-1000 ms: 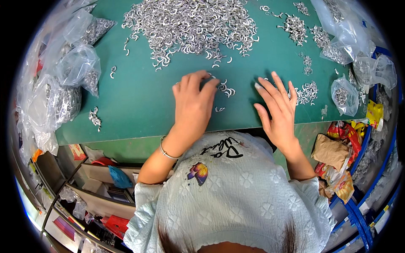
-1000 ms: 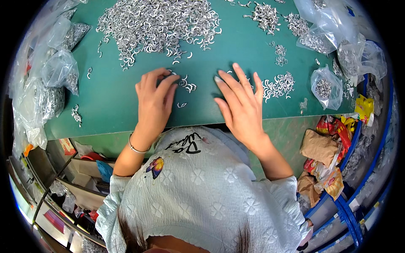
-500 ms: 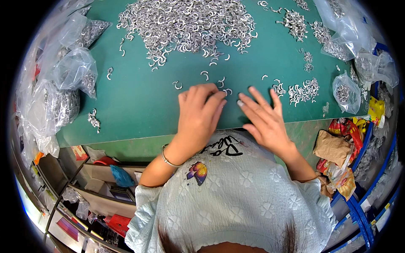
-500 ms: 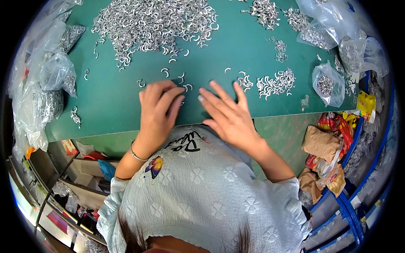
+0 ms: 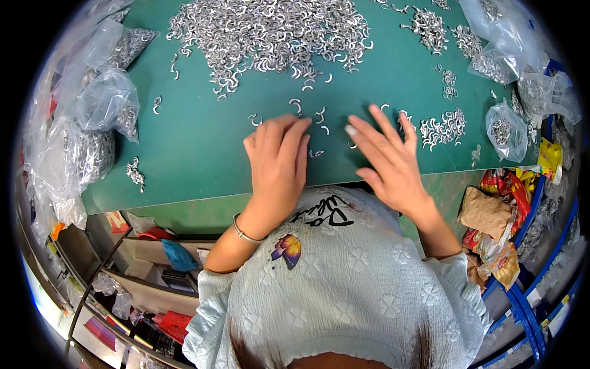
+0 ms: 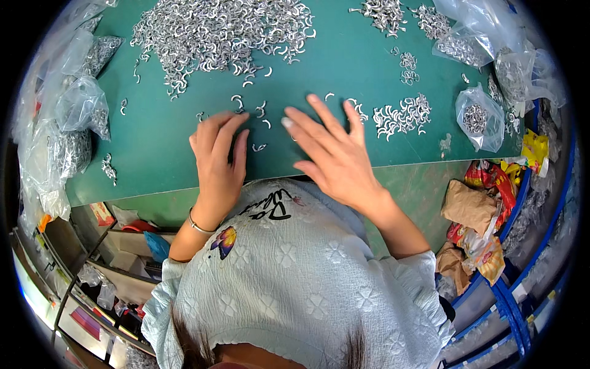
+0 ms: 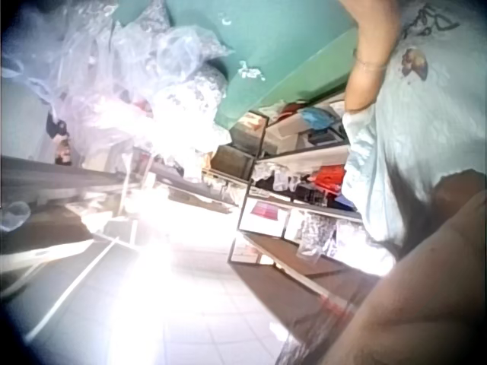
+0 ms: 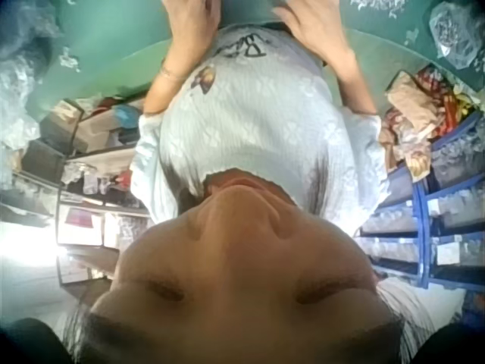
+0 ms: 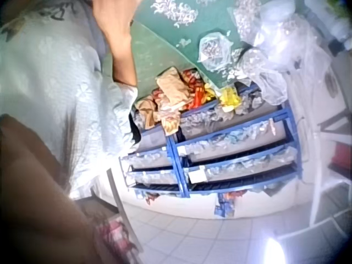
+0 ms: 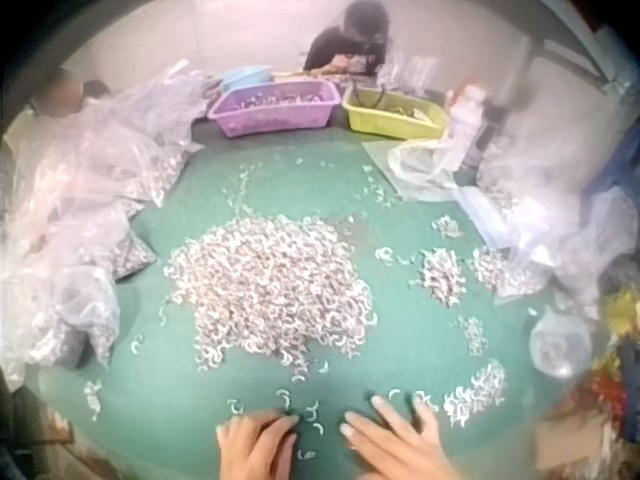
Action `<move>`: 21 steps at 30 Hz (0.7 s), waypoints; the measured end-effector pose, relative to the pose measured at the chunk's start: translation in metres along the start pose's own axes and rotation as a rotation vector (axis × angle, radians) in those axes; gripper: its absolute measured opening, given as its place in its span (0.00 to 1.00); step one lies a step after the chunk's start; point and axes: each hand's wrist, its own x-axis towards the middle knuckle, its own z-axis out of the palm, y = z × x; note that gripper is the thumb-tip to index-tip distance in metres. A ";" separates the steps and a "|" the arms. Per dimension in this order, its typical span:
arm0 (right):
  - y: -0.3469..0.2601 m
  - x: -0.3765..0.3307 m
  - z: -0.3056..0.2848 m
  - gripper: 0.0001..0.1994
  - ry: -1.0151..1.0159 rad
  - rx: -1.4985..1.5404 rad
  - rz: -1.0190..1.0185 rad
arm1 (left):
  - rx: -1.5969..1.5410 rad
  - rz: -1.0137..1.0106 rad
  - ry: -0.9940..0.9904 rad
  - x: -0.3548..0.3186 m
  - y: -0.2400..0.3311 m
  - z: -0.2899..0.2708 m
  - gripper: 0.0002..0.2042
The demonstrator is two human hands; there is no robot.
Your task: The person sorts through a large pile of crescent-shaped metal pieces on a green workbench by hand, picking up individual items and moving them into different groups or towards plastic bags.
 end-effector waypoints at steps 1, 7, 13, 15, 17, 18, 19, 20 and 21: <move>-0.001 0.001 0.003 0.29 -0.033 -0.002 -0.001 | 0.039 -0.021 -0.001 0.003 0.001 0.002 0.12; 0.002 -0.021 0.002 0.31 -0.142 0.134 0.003 | -0.013 0.026 -0.067 -0.005 -0.010 -0.005 0.13; -0.002 0.019 0.007 0.29 -0.036 0.064 -0.047 | -0.018 -0.043 0.047 -0.008 -0.007 -0.005 0.13; -0.001 0.031 0.014 0.28 -0.064 -0.021 -0.108 | 0.001 -0.068 0.031 -0.010 -0.006 -0.007 0.14; 0.000 0.029 0.010 0.25 -0.066 -0.030 -0.100 | 0.010 -0.089 -0.006 -0.013 -0.009 -0.007 0.13; 0.003 0.024 0.006 0.24 -0.074 -0.048 -0.098 | 0.016 -0.105 -0.023 -0.014 -0.011 -0.007 0.13; 0.005 0.016 0.000 0.24 -0.079 -0.071 -0.095 | 0.022 -0.102 -0.021 -0.014 -0.009 -0.007 0.13; 0.008 0.008 -0.003 0.24 -0.061 -0.043 -0.075 | 0.027 -0.099 -0.020 -0.014 -0.006 -0.007 0.13; 0.006 0.005 -0.004 0.24 -0.076 -0.035 -0.070 | 0.028 -0.098 -0.024 -0.012 -0.004 -0.006 0.13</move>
